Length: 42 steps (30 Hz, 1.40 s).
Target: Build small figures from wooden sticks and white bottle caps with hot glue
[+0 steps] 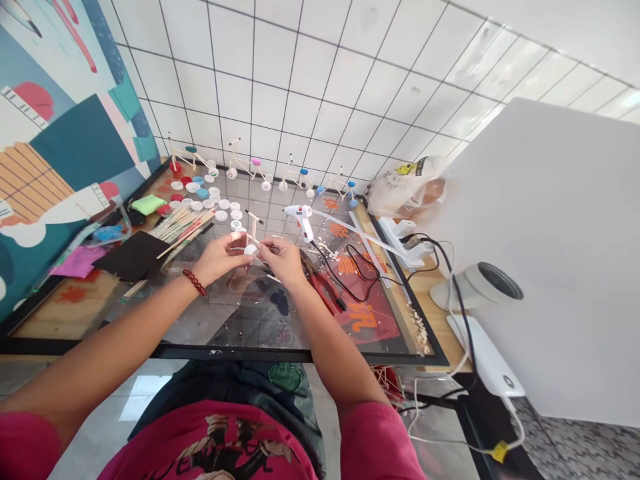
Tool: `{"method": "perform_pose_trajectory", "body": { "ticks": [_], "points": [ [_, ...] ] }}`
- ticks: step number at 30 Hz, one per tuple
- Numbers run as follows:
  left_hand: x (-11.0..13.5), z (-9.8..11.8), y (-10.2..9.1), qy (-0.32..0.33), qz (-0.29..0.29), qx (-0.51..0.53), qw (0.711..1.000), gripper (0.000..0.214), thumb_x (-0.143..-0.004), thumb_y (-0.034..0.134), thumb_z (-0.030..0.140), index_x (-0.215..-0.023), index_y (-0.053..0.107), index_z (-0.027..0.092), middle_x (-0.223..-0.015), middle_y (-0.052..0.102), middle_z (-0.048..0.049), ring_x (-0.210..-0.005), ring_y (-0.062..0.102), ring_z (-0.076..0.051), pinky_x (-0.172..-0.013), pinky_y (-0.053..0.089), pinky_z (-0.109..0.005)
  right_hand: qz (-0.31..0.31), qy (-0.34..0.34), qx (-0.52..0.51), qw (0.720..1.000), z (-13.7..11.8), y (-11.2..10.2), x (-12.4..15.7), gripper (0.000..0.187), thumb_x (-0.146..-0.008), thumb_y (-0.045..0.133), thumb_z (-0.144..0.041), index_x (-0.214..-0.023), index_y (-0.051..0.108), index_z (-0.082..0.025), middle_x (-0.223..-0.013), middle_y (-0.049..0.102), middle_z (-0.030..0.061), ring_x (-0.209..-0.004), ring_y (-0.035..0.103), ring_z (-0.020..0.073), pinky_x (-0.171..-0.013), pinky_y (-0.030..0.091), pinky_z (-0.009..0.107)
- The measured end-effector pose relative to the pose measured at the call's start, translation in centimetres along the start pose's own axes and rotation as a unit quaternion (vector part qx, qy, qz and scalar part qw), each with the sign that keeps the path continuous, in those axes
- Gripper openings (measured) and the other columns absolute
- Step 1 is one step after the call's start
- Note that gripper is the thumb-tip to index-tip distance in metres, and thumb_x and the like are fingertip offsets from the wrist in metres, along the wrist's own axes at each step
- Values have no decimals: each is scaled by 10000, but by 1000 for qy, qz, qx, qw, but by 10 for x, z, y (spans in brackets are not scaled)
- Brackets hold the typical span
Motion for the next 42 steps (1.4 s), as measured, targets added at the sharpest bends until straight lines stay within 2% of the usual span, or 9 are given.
{"method": "perform_pose_trajectory", "body": {
  "ticks": [5,11,18,21,26,31,34,38,42],
  "points": [
    [5,5,2,64,28,-121,990,592,-539,879,339,-1084,707,185,-1042,704,-87,-982,657,-289,-885,537,-436,-33,-15,38,999,6,8,4,287,-730,748,-447,-847,722,-186,-789,752,32,-706,715,184,-708,581,307],
    [4,4,0,105,59,-210,970,424,-634,809,289,-1032,699,194,-950,678,-54,-894,642,-248,-813,525,-364,-50,-27,62,996,3,7,5,304,-723,777,-423,-898,729,-180,-845,753,46,-755,700,175,-769,571,317],
    [4,1,1,128,47,-230,964,330,-688,772,306,-988,682,201,-932,647,-49,-882,618,-235,-801,509,-365,-22,-36,57,997,4,5,4,425,-682,808,-407,-1033,706,-191,-912,714,36,-731,646,135,-723,533,279],
    [4,0,1,123,47,-219,967,376,-666,792,286,-1016,687,196,-933,646,-52,-876,615,-239,-807,501,-369,-1,-52,44,998,0,3,4,476,-682,804,-415,-1089,685,-200,-940,691,28,-692,614,114,-671,509,258],
    [6,3,1,118,51,-230,965,341,-643,818,331,-925,691,187,-875,629,-36,-818,598,-222,-761,481,-350,11,-86,4,996,-6,0,4,504,-716,781,-422,-1165,659,-228,-1027,671,33,-733,618,111,-708,511,259],
    [6,2,0,121,63,-248,959,268,-627,825,339,-800,684,190,-786,594,-5,-735,565,-190,-683,462,-319,-22,-56,53,997,7,3,-2,336,-742,732,-444,-975,729,-201,-939,730,49,-777,663,170,-755,529,307],
    [5,1,0,118,62,-221,966,273,-621,827,343,-810,705,190,-807,632,-16,-761,590,-199,-718,486,-324,-9,-78,82,994,9,1,-4,240,-775,690,-403,-889,751,-201,-889,754,53,-806,679,196,-786,529,327],
    [4,1,1,103,52,-90,989,270,-731,734,363,-934,746,185,-934,715,-54,-834,650,-213,-789,525,-346,35,-154,151,976,-1,-5,-2,176,-821,653,-334,-892,773,-228,-903,762,54,-807,671,194,-783,520,328],
    [3,3,0,78,64,-31,994,301,-688,783,343,-938,772,176,-921,755,-67,-842,671,-224,-823,533,-362,25,-191,183,964,-10,-7,0,167,-856,627,-294,-896,782,-245,-902,759,51,-845,672,198,-816,521,333]
  ]
}}
Point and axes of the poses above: each hand's wrist, its own x-axis away from the middle knuckle, its own y-axis out of the palm, z = x × y, the point moved 2 cm from there along -x, towards the middle knuckle
